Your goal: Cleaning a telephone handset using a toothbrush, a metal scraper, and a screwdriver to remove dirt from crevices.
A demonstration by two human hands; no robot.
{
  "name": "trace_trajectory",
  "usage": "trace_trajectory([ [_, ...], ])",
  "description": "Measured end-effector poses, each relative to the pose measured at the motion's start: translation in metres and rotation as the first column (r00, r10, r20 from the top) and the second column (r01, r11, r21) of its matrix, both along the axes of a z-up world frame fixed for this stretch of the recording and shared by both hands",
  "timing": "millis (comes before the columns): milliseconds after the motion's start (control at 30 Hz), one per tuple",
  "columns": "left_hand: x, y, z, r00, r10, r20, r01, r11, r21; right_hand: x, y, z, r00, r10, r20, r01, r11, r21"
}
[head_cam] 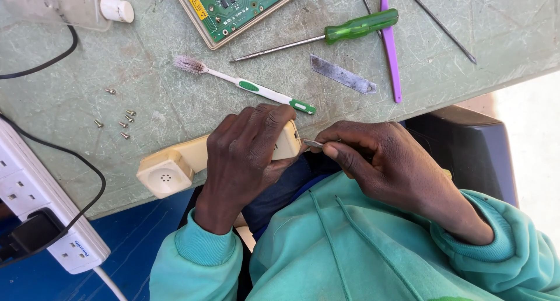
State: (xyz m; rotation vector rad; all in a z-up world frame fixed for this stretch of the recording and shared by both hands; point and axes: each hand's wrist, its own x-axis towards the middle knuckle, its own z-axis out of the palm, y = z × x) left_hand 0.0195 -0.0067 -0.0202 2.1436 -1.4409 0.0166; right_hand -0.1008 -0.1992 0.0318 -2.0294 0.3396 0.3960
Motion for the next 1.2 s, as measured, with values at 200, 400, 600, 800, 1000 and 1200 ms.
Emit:
trace_trajectory([
  [200, -0.002, -0.002, -0.002, 0.998, 0.022, 0.051, -0.02, 0.999, -0.032, 0.005, 0.001, -0.002, 0.999, 0.023, -0.029, -0.027, 0.993, -0.116],
  [400, -0.003, -0.005, -0.003, 0.987, 0.03, 0.156, -0.027, 0.999, -0.02, 0.006, -0.001, -0.005, 0.996, 0.093, 0.017, -0.088, 0.977, -0.192],
  [600, -0.007, -0.008, -0.01, 0.942, 0.085, 0.326, -0.064, 0.995, -0.074, -0.012, 0.005, -0.011, 0.92, 0.385, -0.077, -0.348, 0.71, -0.612],
  [800, -0.006, -0.008, -0.006, 0.948, 0.105, 0.302, -0.089, 0.994, -0.066, -0.013, 0.004, -0.019, 0.804, 0.589, 0.078, -0.296, 0.511, -0.807],
  [1000, -0.003, -0.007, -0.004, 0.959, 0.106, 0.262, -0.088, 0.993, -0.079, 0.028, -0.023, -0.011, 0.831, 0.548, 0.092, -0.488, 0.798, -0.353],
  [1200, 0.001, -0.005, -0.002, 0.979, 0.109, 0.17, -0.091, 0.99, -0.109, 0.042, -0.039, -0.012, 0.748, 0.664, 0.004, -0.619, 0.699, -0.357],
])
